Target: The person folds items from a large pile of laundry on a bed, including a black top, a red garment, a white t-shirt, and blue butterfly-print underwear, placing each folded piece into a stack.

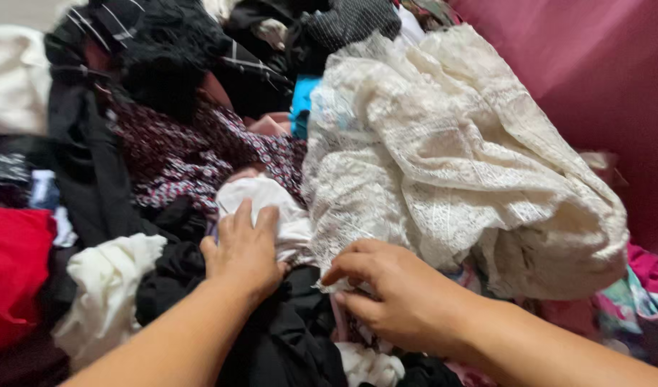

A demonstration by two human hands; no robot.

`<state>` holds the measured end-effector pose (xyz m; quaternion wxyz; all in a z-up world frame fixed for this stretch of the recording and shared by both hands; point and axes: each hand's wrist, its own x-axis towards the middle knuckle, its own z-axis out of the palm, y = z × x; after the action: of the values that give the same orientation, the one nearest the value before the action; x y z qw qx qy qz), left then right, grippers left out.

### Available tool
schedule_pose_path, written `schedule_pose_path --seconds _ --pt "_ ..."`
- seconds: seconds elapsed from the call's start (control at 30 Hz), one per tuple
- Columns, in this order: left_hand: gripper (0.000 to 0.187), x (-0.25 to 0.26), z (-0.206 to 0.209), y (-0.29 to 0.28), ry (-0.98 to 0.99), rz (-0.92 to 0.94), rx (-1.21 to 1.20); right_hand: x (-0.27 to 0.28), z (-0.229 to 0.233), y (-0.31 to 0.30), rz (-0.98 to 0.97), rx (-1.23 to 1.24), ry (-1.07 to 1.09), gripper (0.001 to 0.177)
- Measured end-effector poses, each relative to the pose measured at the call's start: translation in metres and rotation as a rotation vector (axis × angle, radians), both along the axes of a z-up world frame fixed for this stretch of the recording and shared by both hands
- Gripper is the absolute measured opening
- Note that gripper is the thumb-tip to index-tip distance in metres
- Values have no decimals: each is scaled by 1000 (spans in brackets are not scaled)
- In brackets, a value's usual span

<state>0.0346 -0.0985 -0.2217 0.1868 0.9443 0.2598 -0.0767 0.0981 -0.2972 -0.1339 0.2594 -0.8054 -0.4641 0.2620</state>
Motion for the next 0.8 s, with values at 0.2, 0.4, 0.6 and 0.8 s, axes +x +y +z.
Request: schedule_pose_path --seconds 0.2,0.4,0.6,0.8 --pt "27 9 -15 -10 -77 -128 34 -2 -9 -18 -73 -93 52 22" --pt "26 2 17 -19 -198 -34 -240 -1 -32 -3 -651 -69 917 35" --pt "32 0 66 -16 -433 -245 -389 -12 -3 16 -725 138 1281 51" --pt "42 -18 135 -32 -607 -236 -556 -24 34 15 -481 677 1666 57"
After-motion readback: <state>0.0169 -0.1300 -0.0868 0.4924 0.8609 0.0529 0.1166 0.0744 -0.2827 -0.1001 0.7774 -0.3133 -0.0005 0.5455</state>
